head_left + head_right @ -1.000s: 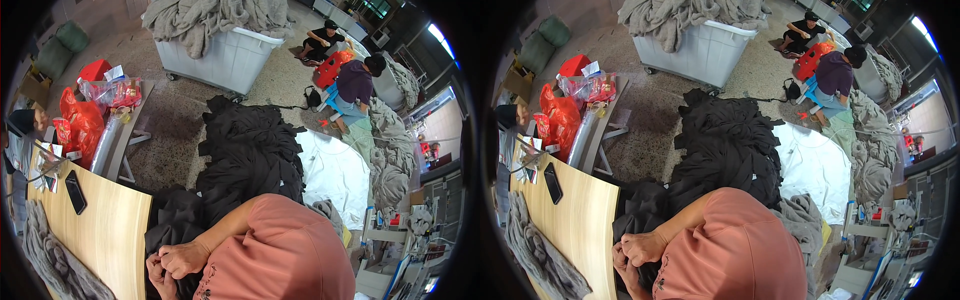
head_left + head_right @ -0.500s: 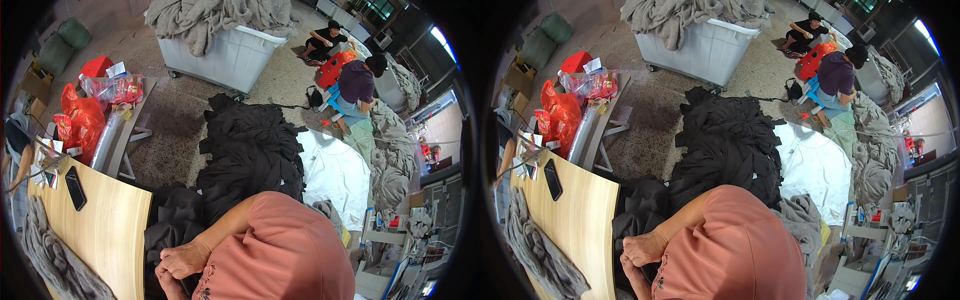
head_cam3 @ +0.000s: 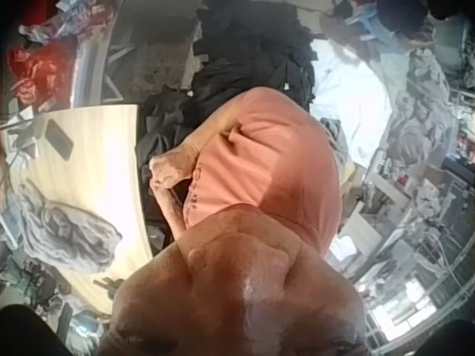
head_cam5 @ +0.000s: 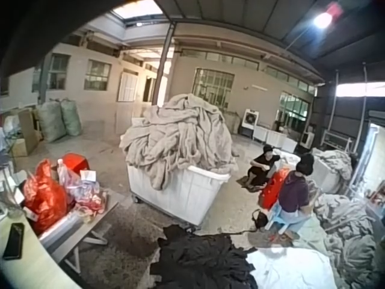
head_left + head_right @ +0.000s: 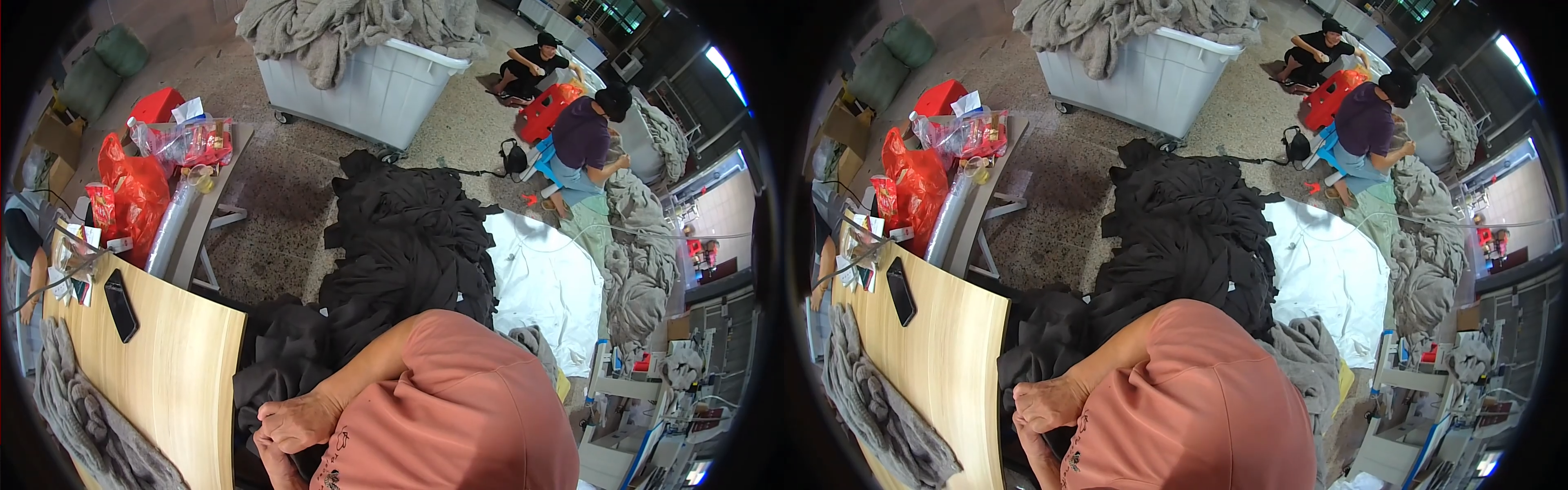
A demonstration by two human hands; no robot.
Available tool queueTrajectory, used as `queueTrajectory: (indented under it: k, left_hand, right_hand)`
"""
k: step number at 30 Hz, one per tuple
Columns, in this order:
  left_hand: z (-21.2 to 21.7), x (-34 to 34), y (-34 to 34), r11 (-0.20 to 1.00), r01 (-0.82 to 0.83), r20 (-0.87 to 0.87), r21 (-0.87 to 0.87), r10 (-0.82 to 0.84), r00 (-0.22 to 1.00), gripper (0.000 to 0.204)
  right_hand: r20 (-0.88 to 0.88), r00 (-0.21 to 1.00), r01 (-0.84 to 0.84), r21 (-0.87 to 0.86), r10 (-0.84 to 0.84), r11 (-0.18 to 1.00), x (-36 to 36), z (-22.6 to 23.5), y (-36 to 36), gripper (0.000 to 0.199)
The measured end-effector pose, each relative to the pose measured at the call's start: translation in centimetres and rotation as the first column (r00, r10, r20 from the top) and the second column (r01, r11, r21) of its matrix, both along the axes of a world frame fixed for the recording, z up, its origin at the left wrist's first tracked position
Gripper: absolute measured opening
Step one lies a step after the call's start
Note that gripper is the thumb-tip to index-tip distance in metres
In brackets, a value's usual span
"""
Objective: Sorting and inspecting black garments at a workbench in a factory.
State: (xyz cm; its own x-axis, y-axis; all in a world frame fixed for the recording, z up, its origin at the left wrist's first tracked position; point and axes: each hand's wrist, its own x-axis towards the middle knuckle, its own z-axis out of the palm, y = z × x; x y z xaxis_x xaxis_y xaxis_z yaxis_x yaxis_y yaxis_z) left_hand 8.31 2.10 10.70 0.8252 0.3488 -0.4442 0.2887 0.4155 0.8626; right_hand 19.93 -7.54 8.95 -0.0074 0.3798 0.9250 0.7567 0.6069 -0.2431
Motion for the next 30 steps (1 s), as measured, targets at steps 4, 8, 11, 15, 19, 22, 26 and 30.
queueTrajectory:
  k: [4, 8, 11, 15, 19, 22, 26, 30]
  left_hand:
    - [-0.6, 0.0, 0.8, 0.999, 0.054, -0.003, 0.000, -0.054, 0.999, 0.016]
    - [0.0, -0.5, 1.0, 0.998, 0.060, 0.061, -0.010, -0.060, 0.996, 0.020]
    - [0.7, -0.4, 0.6, 0.998, 0.043, 0.085, 0.053, -0.047, 0.995, 0.022]
    - [0.8, 0.4, -0.3, 0.996, 0.013, 0.081, 0.090, -0.020, 0.996, 0.022]
    - [0.1, -0.3, -0.6, 0.992, -0.043, 0.101, 0.115, 0.031, 0.994, 0.019]
    - [-1.1, -1.3, -0.3, 0.978, -0.051, 0.159, 0.202, 0.018, 0.987, 0.016]
    - [-0.8, -3.2, -0.7, 0.866, -0.036, 0.026, 0.499, 0.027, 0.999, 0.013]
    - [-0.1, -2.1, -1.9, 0.730, -0.112, 0.041, 0.674, 0.114, 0.993, 0.007]
  right_hand:
    - [0.055, 0.998, 0.045, -0.090, -0.040, 0.995, 0.7, 0.1, -1.0, 0.015]
    - [0.119, 0.982, 0.157, -0.085, -0.147, 0.984, 0.5, 0.2, -0.7, 0.009]
    - [0.096, 0.989, 0.127, -0.149, -0.114, 0.981, 0.6, 0.0, -0.7, 0.009]
    - [0.061, 0.996, 0.076, -0.202, -0.065, 0.976, 0.9, -0.3, -0.9, 0.010]
    - [-0.013, 0.998, 0.052, -0.253, -0.057, 0.966, 0.8, 0.1, -1.1, 0.015]
    - [-0.163, 0.987, -0.070, -0.473, -0.009, 0.878, 0.4, 0.1, -1.4, 0.020]
    - [-0.245, 0.970, -0.156, -0.604, 0.004, 0.781, -0.3, -0.1, -1.3, 0.027]
    - [-0.453, 0.892, -0.301, -0.581, 0.007, 0.757, 0.6, 0.5, -1.0, 0.030]
